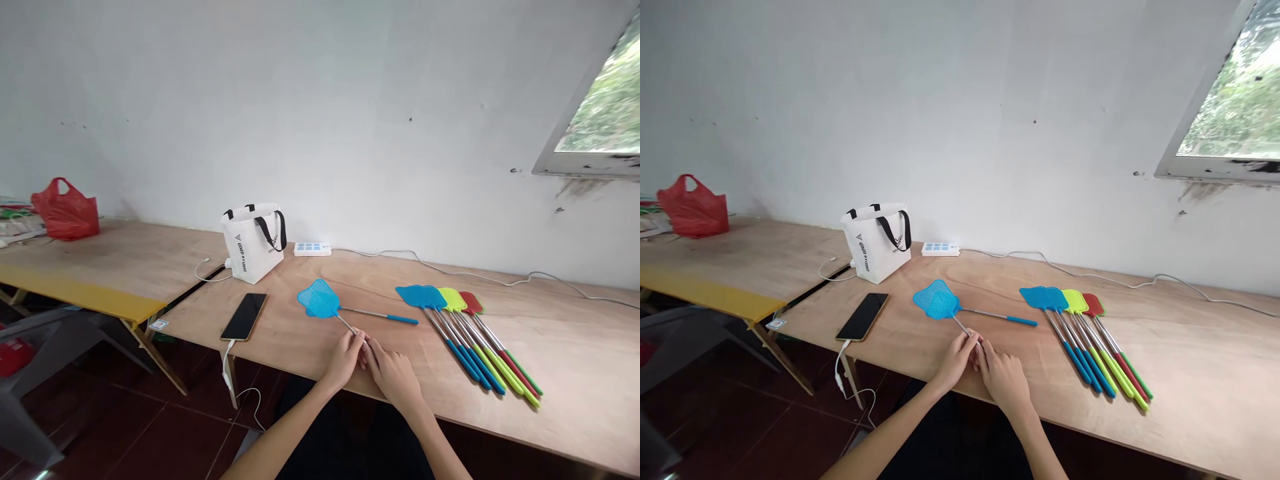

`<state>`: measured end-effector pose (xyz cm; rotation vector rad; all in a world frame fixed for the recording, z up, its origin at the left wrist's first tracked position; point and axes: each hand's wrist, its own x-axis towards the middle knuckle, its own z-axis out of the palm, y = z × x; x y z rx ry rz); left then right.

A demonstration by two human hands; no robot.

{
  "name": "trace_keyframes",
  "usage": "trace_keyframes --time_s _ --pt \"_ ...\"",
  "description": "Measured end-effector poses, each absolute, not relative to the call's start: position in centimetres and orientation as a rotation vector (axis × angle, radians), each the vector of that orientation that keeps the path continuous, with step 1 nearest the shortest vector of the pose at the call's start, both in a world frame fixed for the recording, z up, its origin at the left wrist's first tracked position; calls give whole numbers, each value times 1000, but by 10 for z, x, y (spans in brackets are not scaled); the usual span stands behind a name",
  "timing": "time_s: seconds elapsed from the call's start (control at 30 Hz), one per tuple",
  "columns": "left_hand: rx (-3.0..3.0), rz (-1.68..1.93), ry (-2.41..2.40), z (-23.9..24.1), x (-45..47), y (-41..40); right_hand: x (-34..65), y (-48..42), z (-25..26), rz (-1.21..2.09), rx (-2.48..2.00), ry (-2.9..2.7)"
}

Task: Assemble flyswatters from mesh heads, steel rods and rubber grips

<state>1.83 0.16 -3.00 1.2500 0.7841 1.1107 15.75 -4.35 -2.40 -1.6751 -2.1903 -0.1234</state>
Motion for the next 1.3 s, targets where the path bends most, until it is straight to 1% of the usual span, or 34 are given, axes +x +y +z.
trace_keyframes --time_s 0.23,0.37,0.53,0.7,0.77,0.87,0.97,1.13,1.2,1.3 --pt "1196 1106 784 -27 17 1 156 -45 -22 -122 -1691 -2181" --pt "1078 1144 740 -22 17 -2 155 -45 -17 -26 -1694 -2151" --pt "917 1362 684 2 -1 10 181 -50 5 18 -1655 -2166" --pt "733 1658 696 36 -65 42 253 -55 23 110 -1581 -2033" --pt "727 1672 747 44 -87 51 277 -54 23 208 -1638 -1997" --pt "834 1616 772 47 -97 53 295 -53 19 324 -1701 -1919" --pt "867 1653 768 45 -89 49 299 -51 18 298 -1776 -1797" --pt "741 2028 949 37 -65 43 291 -51 22 285 -1771 -1819" --pt "845 1964 979 30 -48 33 276 -49 21 263 -1716 -1861" --pt "1055 1602 933 10 -10 9 237 -46 16 234 -1603 -1966"
